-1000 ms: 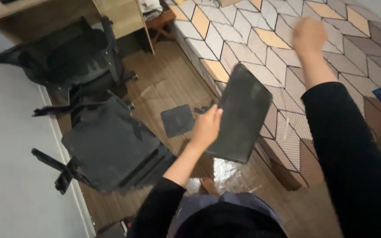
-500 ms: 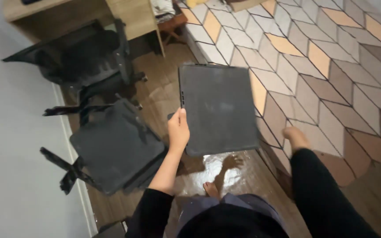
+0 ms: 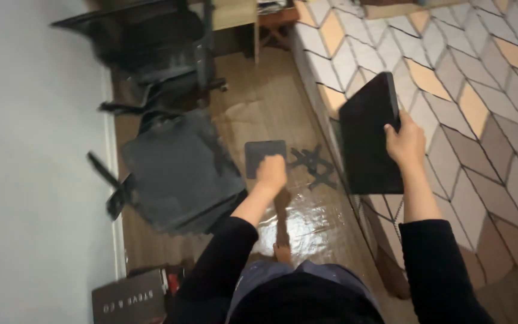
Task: The person assembles a black plastic step stool by attaching cross-shaped leg supports to the underside of the steps. They repeatedly pick up the legs, align them with the step base, and press them into place, occasionally adjusting the fit.
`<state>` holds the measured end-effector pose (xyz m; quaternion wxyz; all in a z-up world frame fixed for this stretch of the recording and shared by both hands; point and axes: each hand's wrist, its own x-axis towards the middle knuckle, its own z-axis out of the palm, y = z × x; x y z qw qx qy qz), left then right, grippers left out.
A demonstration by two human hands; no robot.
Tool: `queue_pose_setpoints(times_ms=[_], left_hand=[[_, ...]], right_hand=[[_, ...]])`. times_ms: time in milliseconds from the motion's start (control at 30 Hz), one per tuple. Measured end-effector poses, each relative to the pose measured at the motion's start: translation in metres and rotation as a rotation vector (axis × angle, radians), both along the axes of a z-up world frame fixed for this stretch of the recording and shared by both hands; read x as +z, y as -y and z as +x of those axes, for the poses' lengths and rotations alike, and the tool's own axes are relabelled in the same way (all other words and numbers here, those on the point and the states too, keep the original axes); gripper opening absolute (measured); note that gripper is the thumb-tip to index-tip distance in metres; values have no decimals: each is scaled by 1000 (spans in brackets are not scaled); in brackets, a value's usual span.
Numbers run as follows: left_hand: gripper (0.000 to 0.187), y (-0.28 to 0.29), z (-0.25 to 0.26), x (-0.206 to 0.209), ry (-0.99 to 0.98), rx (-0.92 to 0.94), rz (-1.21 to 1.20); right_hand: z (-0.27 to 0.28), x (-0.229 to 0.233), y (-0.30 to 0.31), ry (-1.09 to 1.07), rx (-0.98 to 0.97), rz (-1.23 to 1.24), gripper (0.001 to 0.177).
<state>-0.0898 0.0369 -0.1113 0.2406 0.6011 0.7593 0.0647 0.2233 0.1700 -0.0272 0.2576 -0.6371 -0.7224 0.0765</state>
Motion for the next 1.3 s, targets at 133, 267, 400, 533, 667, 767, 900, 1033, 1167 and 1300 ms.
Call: queue_pose_setpoints(times_ms=[133, 267, 400, 533, 667, 767, 900, 1033, 1167, 1300], left_hand=[[113, 35, -1, 49, 173, -259, -51], [46, 85, -53, 106, 989, -35, 509], [12, 165, -167, 144, 659, 401, 1109], [18, 232, -271, 120, 477, 863, 1086], [30, 263, -290, 97, 1090, 1072, 712], [33, 272, -283, 106, 1236, 1002, 620], [36, 269, -273, 122, 1286, 900, 566], [35, 265, -274, 122, 1268, 877, 547], [35, 267, -278, 116, 1323, 829, 560], [36, 269, -281, 109, 1338, 813, 571]], right_hand=[[-44, 23, -19, 103, 122, 280, 46], [-103, 67, -41, -1141, 449, -25, 42], [-202, 87, -55, -1490, 509, -636, 40], [-298, 71, -32, -1306, 621, -895, 42], [-356, 63, 1, -1058, 541, -833, 41], [-359, 70, 32, -967, 613, -830, 37], [-358, 69, 44, -1018, 714, -838, 31], [-358, 64, 46, -1004, 729, -825, 29], [-359, 62, 49, -978, 718, -829, 30], [-362, 62, 49, -963, 731, -833, 29]])
